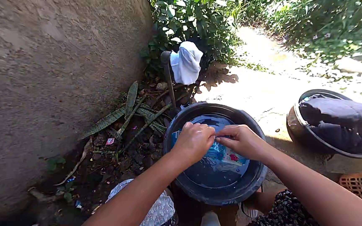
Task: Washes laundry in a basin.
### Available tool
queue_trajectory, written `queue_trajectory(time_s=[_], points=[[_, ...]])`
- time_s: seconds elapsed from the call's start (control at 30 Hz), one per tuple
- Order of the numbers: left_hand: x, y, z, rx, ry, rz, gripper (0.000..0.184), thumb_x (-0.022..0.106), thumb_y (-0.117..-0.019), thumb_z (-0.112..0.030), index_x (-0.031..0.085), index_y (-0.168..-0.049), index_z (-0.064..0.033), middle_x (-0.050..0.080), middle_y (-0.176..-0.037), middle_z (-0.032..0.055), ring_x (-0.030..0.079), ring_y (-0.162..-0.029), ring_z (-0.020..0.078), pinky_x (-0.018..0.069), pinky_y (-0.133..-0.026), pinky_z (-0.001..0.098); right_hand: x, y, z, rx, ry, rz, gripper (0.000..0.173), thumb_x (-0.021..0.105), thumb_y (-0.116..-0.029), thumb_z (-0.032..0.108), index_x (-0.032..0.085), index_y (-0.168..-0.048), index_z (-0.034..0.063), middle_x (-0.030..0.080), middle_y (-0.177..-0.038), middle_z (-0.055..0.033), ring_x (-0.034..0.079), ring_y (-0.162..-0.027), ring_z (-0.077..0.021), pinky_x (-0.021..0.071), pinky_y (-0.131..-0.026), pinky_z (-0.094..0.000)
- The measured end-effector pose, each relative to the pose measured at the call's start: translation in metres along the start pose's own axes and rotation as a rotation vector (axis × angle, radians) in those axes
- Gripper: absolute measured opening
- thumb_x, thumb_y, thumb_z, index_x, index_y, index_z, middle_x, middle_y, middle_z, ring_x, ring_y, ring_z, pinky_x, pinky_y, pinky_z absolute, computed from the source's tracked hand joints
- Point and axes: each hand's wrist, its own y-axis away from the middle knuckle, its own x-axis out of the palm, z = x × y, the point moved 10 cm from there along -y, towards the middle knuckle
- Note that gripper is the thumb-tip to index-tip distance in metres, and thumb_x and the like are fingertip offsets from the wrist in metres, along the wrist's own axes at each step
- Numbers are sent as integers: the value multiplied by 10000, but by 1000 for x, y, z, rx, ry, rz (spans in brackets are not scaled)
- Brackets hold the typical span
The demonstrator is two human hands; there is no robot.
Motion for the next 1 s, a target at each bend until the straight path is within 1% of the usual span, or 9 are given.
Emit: queue_trajectory(time_s=[0.17,0.3,0.37,0.43,0.5,0.7,0.87,0.93,1.0], points=[[-1,1,-13,73,-54,-192,204,602,-965,-128,709,-829,-21,684,-761,112,705,-775,278,562,-733,485,-4,5,14,-122,191,-62,200,616,-993,176,782,-995,64,719,-921,-66,694,-895,-201,569,-811,-423],[0,0,-8,62,31,-245,236,568,-964,-152,700,-811,-31,653,-709,102,674,-677,258,536,-594,460,-7,8,21,-212,220,-159,181,602,-959,104,763,-931,26,670,-821,-77,672,-806,-208,564,-731,-391],[-2,-2,5,-33,214,-217,234,554,-974,-178,714,-857,-54,637,-711,64,627,-669,197,505,-612,421,-14,10,32,-318,255,-270,166,598,-921,69,754,-882,26,664,-797,-74,668,-797,-206,564,-725,-361],[-3,-5,18,-130,413,-203,204,560,-977,-202,693,-849,-116,600,-688,-24,569,-630,77,471,-586,294,-19,12,44,-415,299,-355,158,589,-893,44,743,-864,24,663,-791,-78,665,-813,-221,561,-737,-356],[-3,-7,23,-185,597,-203,191,580,-987,-154,679,-830,-112,610,-680,-29,577,-606,48,475,-559,239,-22,13,54,-490,353,-404,147,586,-871,24,733,-863,18,658,-790,-86,660,-811,-239,560,-728,-363],[3,-6,30,-332,1061,-205,190,563,-1004,-48,663,-843,-38,637,-677,43,607,-596,97,518,-565,242,-23,18,71,-616,520,-477,141,579,-871,32,715,-904,14,647,-792,-94,636,-780,-254,533,-700,-363],[14,-1,32,-499,1364,-180,226,507,-1000,-25,634,-812,-36,637,-674,52,618,-594,97,540,-576,237,-17,21,81,-705,639,-520,159,563,-891,36,713,-924,-3,623,-780,-101,596,-728,-254,499,-662,-358],[22,2,33,-565,1446,-162,241,479,-1012,-31,623,-819,-37,645,-694,60,634,-616,108,556,-597,248,-14,21,80,-705,636,-514,153,563,-898,35,709,-923,0,626,-787,-106,595,-730,-258,494,-661,-360],[25,3,37,-565,1458,-154,216,482,-1029,-48,635,-879,-25,662,-739,75,655,-659,127,577,-641,277,-18,13,70,-615,554,-477,153,569,-908,40,717,-932,12,679,-847,-114,657,-801,-266,546,-712,-370]])
